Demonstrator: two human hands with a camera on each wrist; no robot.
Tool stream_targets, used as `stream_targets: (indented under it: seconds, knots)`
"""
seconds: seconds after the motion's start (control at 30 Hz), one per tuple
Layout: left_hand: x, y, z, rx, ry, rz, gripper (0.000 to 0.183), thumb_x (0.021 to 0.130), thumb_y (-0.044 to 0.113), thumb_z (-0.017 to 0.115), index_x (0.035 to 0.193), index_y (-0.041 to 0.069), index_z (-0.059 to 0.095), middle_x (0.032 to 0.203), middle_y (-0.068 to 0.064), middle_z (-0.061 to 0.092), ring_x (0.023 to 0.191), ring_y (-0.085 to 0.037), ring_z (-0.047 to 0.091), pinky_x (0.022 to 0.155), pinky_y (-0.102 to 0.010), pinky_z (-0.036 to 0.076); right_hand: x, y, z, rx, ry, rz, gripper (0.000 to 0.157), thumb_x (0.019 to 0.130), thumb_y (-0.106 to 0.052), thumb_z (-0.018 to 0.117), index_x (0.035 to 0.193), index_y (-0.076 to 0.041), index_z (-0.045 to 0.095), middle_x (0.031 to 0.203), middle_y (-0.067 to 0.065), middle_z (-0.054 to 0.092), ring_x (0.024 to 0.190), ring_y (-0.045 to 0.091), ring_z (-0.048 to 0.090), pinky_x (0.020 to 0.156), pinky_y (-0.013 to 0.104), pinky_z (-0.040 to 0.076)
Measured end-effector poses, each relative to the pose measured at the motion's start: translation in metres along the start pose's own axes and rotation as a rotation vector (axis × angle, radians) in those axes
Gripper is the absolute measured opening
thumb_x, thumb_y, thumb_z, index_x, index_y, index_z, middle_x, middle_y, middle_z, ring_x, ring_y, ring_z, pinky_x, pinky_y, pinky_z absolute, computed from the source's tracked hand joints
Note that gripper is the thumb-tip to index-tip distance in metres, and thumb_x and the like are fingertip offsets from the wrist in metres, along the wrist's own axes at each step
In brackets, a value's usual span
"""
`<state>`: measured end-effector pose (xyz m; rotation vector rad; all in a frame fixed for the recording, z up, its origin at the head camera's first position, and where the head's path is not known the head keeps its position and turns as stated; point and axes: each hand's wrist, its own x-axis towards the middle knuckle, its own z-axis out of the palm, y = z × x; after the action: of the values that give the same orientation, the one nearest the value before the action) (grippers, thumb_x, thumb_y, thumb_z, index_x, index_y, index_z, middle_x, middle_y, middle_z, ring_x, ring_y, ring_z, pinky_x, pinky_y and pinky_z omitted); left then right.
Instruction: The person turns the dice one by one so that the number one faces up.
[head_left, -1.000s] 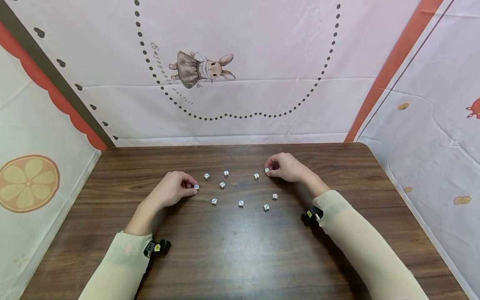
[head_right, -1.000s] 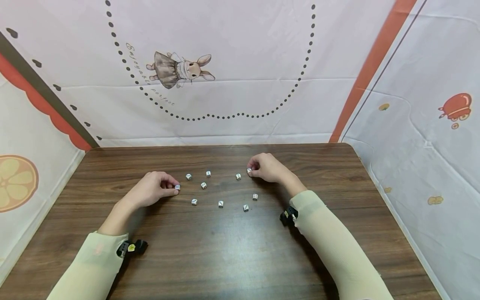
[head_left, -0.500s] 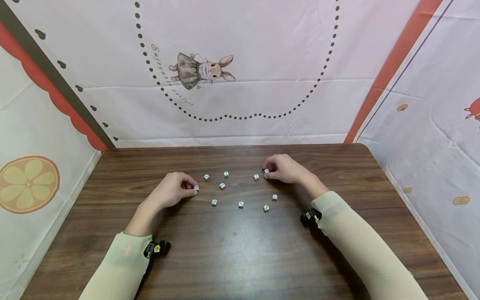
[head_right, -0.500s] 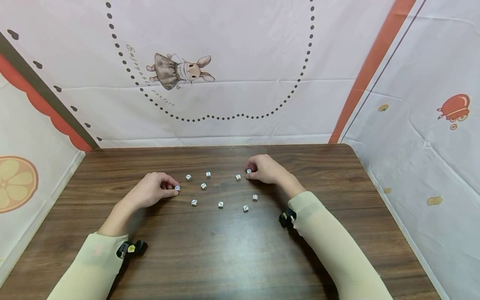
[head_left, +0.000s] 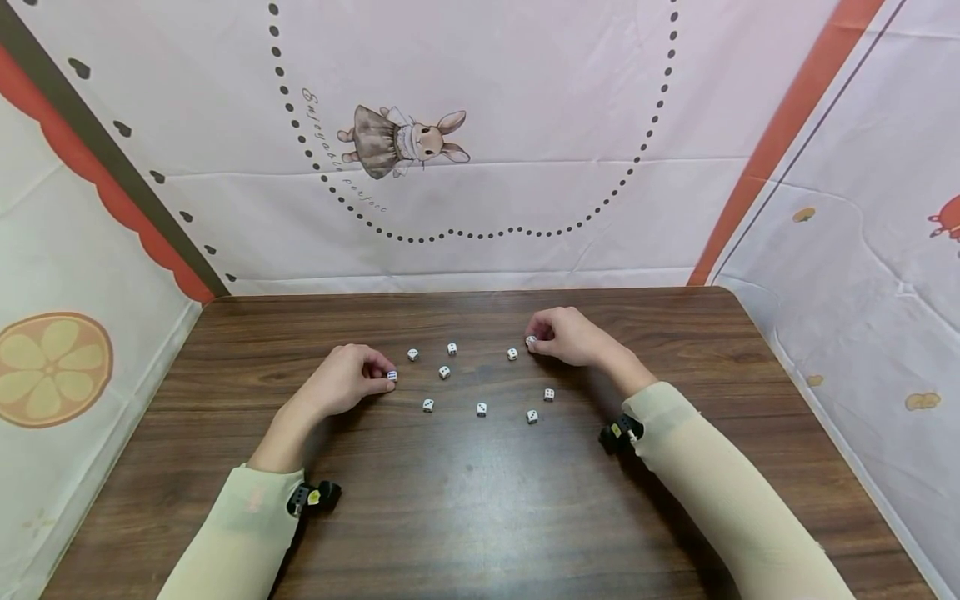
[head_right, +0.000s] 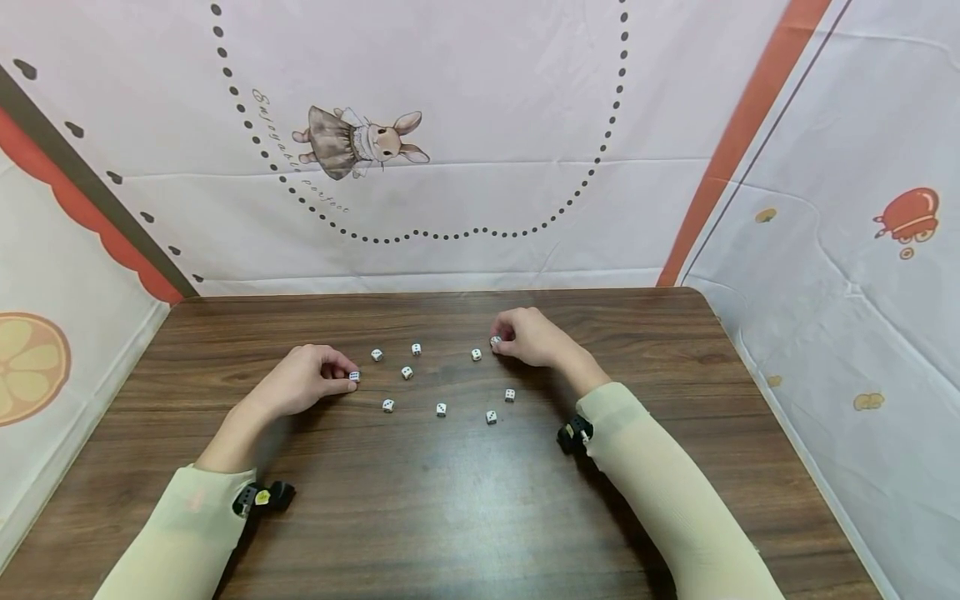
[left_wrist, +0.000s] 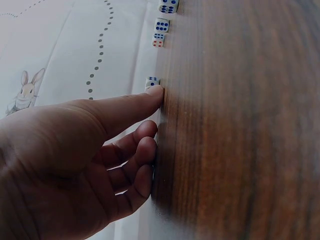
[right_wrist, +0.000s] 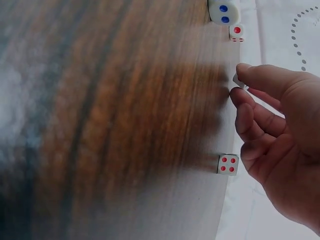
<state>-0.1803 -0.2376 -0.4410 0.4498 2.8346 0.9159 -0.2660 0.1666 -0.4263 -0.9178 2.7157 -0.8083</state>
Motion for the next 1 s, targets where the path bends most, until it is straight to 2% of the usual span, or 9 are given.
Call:
stream_targets:
  seconds: [0.47, 1.0]
  knots:
    - [-0.0002, 0.0011, -0.0008, -0.002, 0.0, 0.002, 0.008, 0.092, 0.014, 0.084, 0.099, 0.011, 0.081, 0.08, 0.004, 0.065, 0.075, -0.015, 0.057, 0.069, -0.032, 0.046, 0.0026, 0.0027, 0.0011, 0.012, 0.02, 0.023, 0.006, 0.096, -0.014, 0.079, 0.098, -0.01, 0.075, 0.084, -0.004, 0.07, 0.08, 0.013, 0.062, 0.078, 0.036, 0.051]
    - [0.0006, 0.0008, -0.0009, -0.005, 0.004, 0.001, 0.007, 0.092, 0.014, 0.084, 0.098, 0.012, 0.081, 0.079, 0.004, 0.064, 0.074, -0.014, 0.057, 0.068, -0.031, 0.046, 0.0029, 0.0034, -0.0013, -0.019, -0.01, 0.045, 0.012, 0.094, -0.016, 0.081, 0.101, -0.008, 0.077, 0.085, -0.004, 0.07, 0.081, 0.013, 0.062, 0.078, 0.035, 0.051]
